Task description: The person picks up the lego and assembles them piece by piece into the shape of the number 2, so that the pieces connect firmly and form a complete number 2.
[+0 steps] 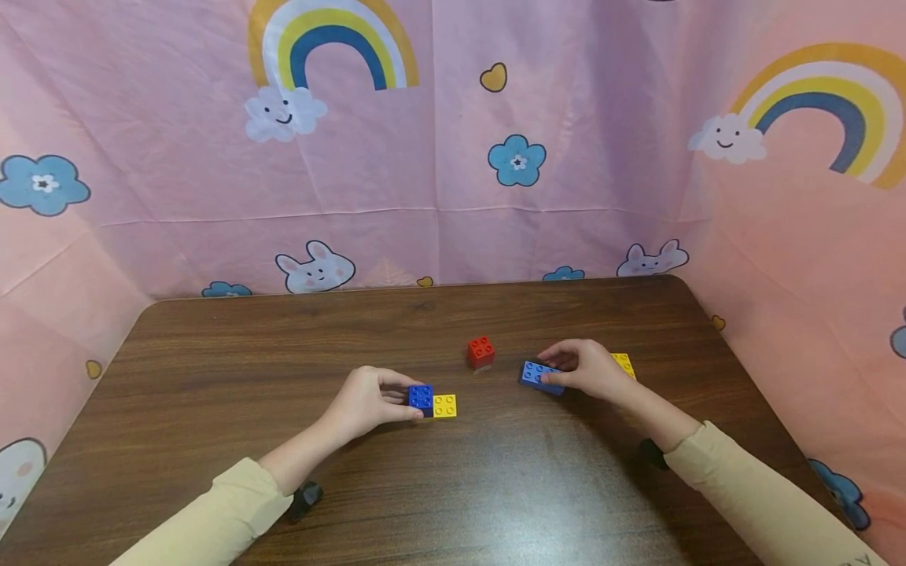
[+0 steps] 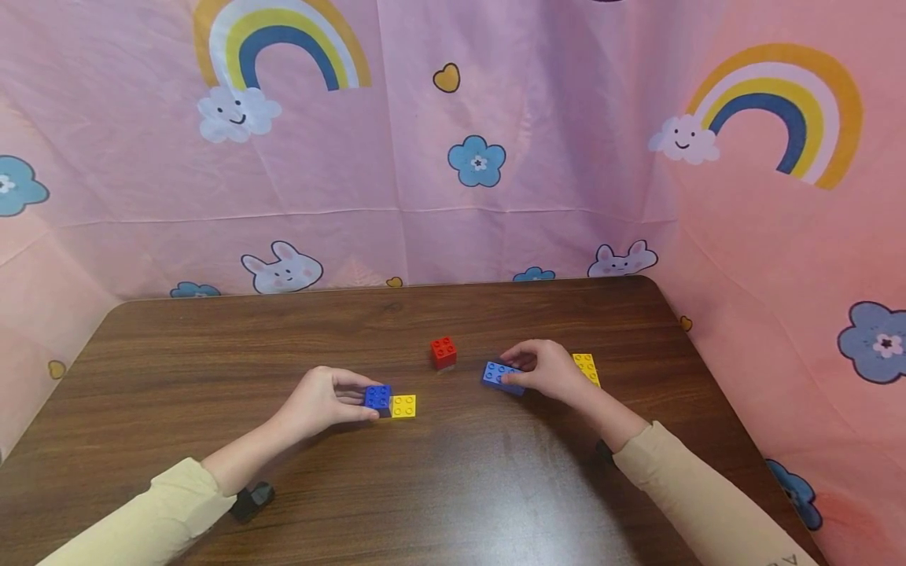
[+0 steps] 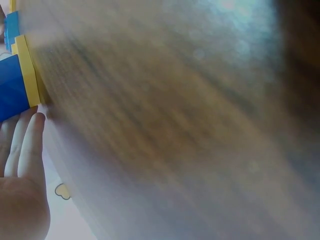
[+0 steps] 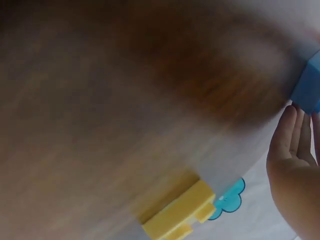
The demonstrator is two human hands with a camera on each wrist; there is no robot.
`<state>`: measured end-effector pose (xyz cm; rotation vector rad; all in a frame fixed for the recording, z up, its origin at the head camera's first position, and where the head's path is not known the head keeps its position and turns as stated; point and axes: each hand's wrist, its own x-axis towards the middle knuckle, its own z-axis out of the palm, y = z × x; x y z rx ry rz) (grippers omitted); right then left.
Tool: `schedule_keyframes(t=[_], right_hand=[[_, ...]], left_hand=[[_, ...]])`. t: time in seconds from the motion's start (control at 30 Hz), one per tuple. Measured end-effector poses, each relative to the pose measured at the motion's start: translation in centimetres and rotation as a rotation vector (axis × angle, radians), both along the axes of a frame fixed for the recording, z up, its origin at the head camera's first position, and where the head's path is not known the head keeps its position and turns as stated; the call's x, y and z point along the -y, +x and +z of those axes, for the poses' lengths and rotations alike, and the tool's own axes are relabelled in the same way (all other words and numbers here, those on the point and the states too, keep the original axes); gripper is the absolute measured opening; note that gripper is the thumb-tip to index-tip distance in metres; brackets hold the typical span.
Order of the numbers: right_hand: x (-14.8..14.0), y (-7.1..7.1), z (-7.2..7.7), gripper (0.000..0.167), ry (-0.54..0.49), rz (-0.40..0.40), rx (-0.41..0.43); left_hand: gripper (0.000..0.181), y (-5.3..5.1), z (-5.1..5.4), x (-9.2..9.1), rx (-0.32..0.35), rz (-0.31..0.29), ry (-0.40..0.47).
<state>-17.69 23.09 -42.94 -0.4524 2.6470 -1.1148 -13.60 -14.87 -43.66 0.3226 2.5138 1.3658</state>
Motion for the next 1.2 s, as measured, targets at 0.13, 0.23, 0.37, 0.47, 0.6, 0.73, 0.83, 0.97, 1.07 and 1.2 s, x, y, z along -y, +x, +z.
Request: schedule_keyframes(t=[0.13, 0.23, 0.37, 0.47, 0.6, 0.73, 0.83, 0.97, 1.07, 1.2], right_hand=[[-0.20, -0.11, -0.47, 0.033, -0.024, 0.012, 0.015], [-0.25, -0.04, -0.60, 0.034, -0.030, 0.014, 0.017], [-0.38, 0.06, -0.69, 0.035, -0.019, 0.012, 0.025], [-0.47, 0.07, -0.81, 0.036, -0.009, 0.016, 0.029], [-0.47, 0.07, -0.89, 0.036, 0.002, 0.022, 0.023], [-0.37, 0.11, -0.86, 0.037, 0.018, 0.022, 0.013], [-0.21, 0.20, -0.79, 0.037, 0.028, 0.019, 0.006], [0.04, 0.30, -0.79, 0.036, 0.035, 0.016, -0.009], [0.17, 0.38, -0.77, 0.036, 0.033, 0.017, -0.020], [0.18, 0.40, -0.71, 0.035, 0.030, 0.017, -0.023]], left_hand=[[0.036, -0.02, 0.00, 0.01, 0.000, 0.000, 0.000], [0.037, -0.03, 0.02, 0.07, -0.004, -0.006, 0.003], [0.037, -0.01, -0.03, 0.08, -0.002, -0.004, 0.003], [0.036, -0.01, -0.11, 0.12, 0.005, 0.001, 0.003], [0.036, -0.05, -0.24, 0.18, 0.005, -0.002, 0.004], [0.036, -0.08, -0.25, 0.18, 0.001, -0.002, 0.000], [0.036, -0.11, -0.27, 0.17, 0.002, 0.002, -0.002], [0.036, -0.09, -0.26, 0.16, -0.008, -0.006, -0.002], [0.037, -0.08, -0.19, 0.17, -0.017, -0.013, 0.001], [0.037, -0.07, -0.15, 0.16, -0.019, -0.015, 0.005]])
